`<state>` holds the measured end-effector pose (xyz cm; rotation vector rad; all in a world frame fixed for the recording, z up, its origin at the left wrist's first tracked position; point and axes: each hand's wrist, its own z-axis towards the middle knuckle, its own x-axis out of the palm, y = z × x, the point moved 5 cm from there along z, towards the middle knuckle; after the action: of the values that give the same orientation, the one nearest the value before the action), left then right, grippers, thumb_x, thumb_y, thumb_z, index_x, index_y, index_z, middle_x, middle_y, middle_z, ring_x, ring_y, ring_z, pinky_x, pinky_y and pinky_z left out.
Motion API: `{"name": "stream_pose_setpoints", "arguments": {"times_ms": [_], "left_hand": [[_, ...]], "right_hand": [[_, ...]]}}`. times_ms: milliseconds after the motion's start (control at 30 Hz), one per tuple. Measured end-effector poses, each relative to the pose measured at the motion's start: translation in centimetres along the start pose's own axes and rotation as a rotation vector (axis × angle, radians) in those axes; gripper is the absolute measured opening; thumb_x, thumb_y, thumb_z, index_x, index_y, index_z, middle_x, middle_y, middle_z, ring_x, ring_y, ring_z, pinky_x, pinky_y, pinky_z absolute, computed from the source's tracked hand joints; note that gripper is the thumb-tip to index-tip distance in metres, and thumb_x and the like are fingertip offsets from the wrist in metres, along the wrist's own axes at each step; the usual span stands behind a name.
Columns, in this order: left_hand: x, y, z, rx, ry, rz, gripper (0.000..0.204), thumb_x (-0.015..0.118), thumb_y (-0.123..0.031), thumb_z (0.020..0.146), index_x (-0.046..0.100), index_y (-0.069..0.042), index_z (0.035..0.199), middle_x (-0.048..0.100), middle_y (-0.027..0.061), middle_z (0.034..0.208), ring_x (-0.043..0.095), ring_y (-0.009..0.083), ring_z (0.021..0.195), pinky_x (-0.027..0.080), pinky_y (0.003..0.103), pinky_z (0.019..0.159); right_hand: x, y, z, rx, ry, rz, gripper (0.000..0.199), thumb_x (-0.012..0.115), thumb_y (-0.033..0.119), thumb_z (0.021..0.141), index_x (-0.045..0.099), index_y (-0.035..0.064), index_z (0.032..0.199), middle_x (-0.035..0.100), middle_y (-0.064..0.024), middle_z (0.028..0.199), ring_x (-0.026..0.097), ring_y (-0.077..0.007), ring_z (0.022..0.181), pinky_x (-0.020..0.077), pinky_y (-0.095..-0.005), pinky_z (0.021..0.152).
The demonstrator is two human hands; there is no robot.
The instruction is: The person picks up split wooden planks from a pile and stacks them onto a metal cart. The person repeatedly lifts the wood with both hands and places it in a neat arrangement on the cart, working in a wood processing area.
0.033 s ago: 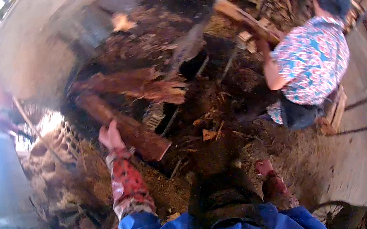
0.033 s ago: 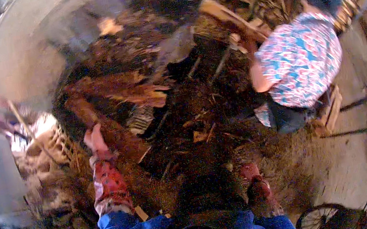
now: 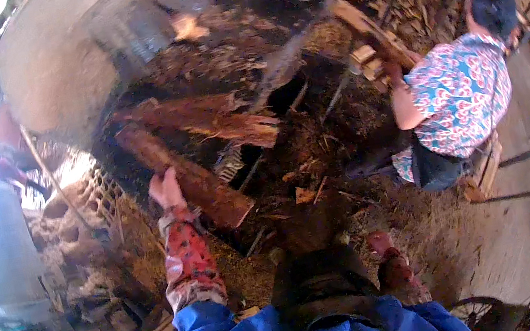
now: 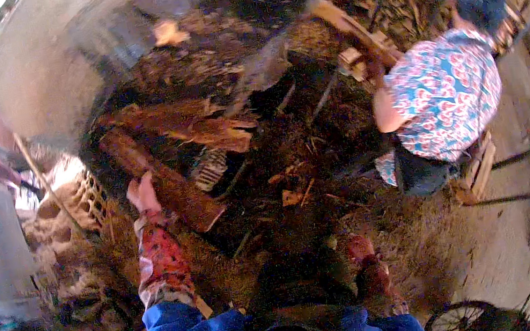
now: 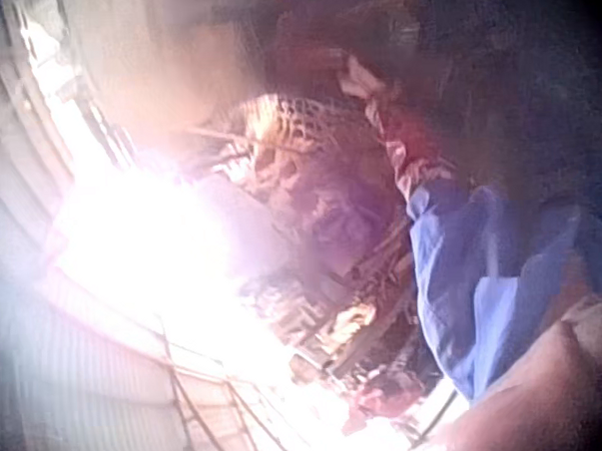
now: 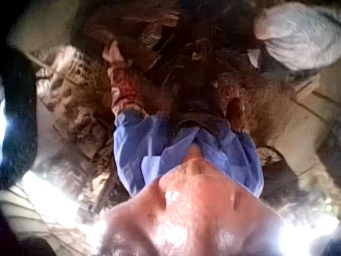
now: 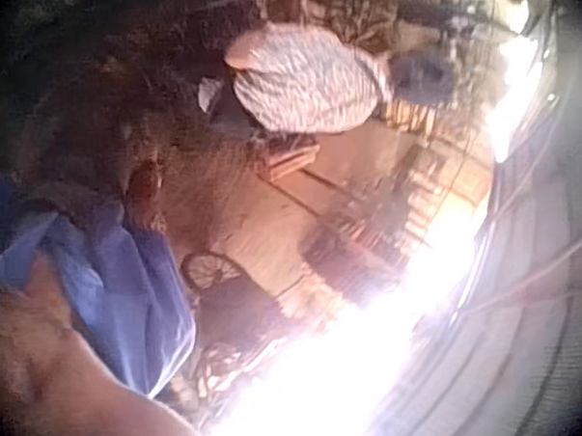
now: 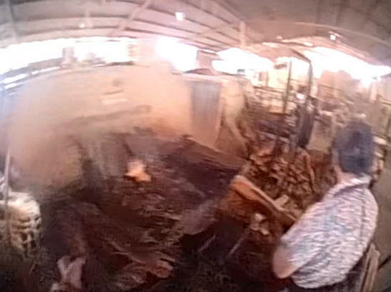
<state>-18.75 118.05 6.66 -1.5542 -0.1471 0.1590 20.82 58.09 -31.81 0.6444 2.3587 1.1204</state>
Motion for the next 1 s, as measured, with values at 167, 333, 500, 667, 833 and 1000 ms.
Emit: {"name": "stream_pose_setpoints", "arguments": {"times_ms": [167, 333, 500, 667, 833, 1000], "left_hand": [[-7.3, 6.4, 2.6, 0.107, -0.081, 0.051, 0.033, 0.069, -0.009, 0.076, 0.059, 0.007, 0.102, 0.066, 0.0103, 0.098, 0.061, 0.0192, 0.085, 0.049, 0.033, 0.077], [-5.1, 7.3, 1.3, -0.008, 0.009, 0.093, 0.031, 0.067, -0.001, 0.080, 0.053, 0.003, 0.108, 0.062, 0.0111, 0.107, 0.058, 0.0203, 0.094, 0.047, 0.035, 0.082], [-6.9, 7.3, 1.0, -0.136, -0.008, -0.122, 0.062, 0.075, -0.014, 0.079, 0.042, 0.007, 0.128, 0.039, 0.0189, 0.139, 0.047, 0.0300, 0.121, 0.040, 0.039, 0.099], [-7.5, 7.8, 1.9, -0.066, 0.083, 0.032, 0.070, 0.074, -0.013, 0.080, 0.035, 0.006, 0.136, 0.045, 0.0185, 0.135, 0.049, 0.0302, 0.119, 0.045, 0.040, 0.097], [-6.7, 4.7, 0.8, 0.030, 0.040, -0.018, 0.042, 0.068, -0.011, 0.084, 0.052, 0.003, 0.120, 0.061, 0.0118, 0.115, 0.058, 0.0231, 0.101, 0.046, 0.036, 0.088], [-6.4, 4.7, 0.5, 0.057, 0.051, -0.225, 0.031, 0.064, -0.005, 0.086, 0.056, 0.001, 0.115, 0.063, 0.0061, 0.111, 0.059, 0.0162, 0.098, 0.047, 0.032, 0.085]], "right_hand": [[12.9, 13.2, -4.4, -0.373, 0.341, -0.479, 0.022, 0.062, 0.021, 0.090, 0.064, -0.0003, 0.095, 0.064, -0.0080, 0.075, 0.061, -0.0181, 0.063, 0.0522, -0.0329, 0.058], [18.3, 22.1, -7.5, -0.327, 0.343, -0.280, 0.026, 0.062, 0.021, 0.090, 0.064, -0.0032, 0.099, 0.066, -0.0109, 0.081, 0.065, -0.0178, 0.071, 0.0529, -0.0337, 0.061], [21.3, 36.1, -8.7, -0.377, 0.068, -0.465, 0.030, 0.063, 0.019, 0.089, 0.062, -0.0041, 0.110, 0.067, -0.0092, 0.087, 0.064, -0.0158, 0.073, 0.0532, -0.0316, 0.064], [23.7, 42.0, 0.6, -0.403, 0.029, -0.008, 0.041, 0.069, 0.028, 0.085, 0.061, -0.0029, 0.111, 0.065, -0.0084, 0.095, 0.061, -0.0122, 0.076, 0.0485, -0.0270, 0.063], [29.0, 50.9, 6.3, -0.812, -0.081, -0.496, 0.053, 0.073, 0.037, 0.079, 0.060, -0.0021, 0.113, 0.062, -0.0142, 0.101, 0.059, -0.0275, 0.094, 0.0477, -0.0375, 0.080], [34.5, 54.9, 3.9, -0.832, 0.234, -0.760, 0.050, 0.074, 0.039, 0.076, 0.061, -0.0002, 0.106, 0.065, -0.0189, 0.101, 0.062, -0.0350, 0.095, 0.0483, -0.0422, 0.083]]}}
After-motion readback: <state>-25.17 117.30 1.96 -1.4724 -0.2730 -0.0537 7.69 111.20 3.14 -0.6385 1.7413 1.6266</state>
